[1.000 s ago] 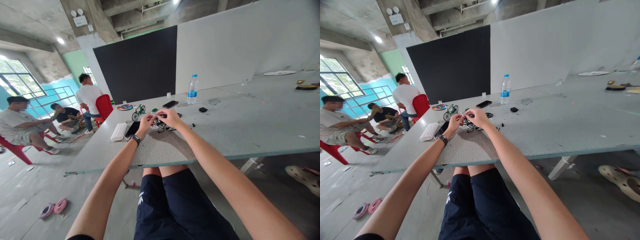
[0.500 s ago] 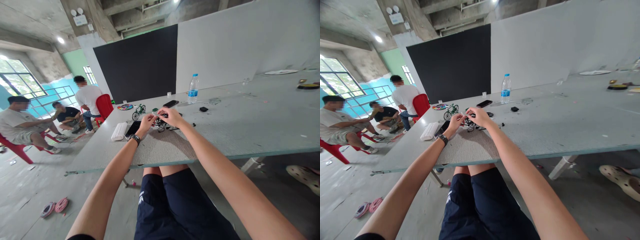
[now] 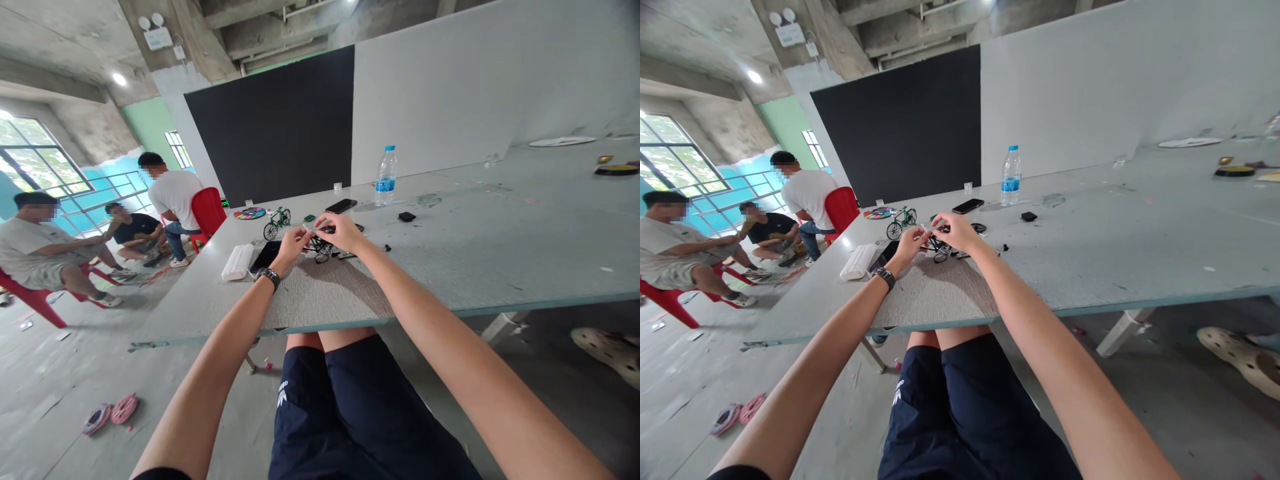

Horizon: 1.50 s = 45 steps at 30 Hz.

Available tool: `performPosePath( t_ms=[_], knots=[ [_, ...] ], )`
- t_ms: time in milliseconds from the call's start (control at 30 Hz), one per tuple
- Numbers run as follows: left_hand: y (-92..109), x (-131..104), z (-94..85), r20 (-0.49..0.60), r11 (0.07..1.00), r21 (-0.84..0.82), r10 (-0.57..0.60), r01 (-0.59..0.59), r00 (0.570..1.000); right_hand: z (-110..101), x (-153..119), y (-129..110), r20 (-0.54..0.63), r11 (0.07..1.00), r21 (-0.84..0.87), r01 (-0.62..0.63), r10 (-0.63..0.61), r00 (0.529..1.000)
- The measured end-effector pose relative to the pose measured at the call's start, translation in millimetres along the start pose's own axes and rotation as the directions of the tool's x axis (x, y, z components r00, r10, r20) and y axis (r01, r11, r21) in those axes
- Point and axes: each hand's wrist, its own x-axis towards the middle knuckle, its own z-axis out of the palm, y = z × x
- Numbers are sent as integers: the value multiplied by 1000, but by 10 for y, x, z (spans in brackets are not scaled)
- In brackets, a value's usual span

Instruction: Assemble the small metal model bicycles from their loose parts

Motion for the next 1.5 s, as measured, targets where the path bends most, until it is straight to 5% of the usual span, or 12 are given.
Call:
performPosePath(
  t_ms=[267, 600, 1267, 1500],
  knots=[
    [-35, 13, -1, -47, 999, 36, -5, 6, 999, 38, 6, 28, 37, 983, 127, -134, 130, 991],
    [-90, 44, -14, -77, 999, 41, 16, -13, 997, 40, 20, -1, 112, 986, -34, -166, 169, 979],
    [-45, 31, -2, -78, 998, 56, 25, -21, 997, 101, 7, 51, 117, 931, 213, -295, 276, 954],
    [-28, 33, -9, -107, 993, 104, 67, -56, 992, 165, -13, 100, 179, 838, 444, -318, 265, 947]
  ],
)
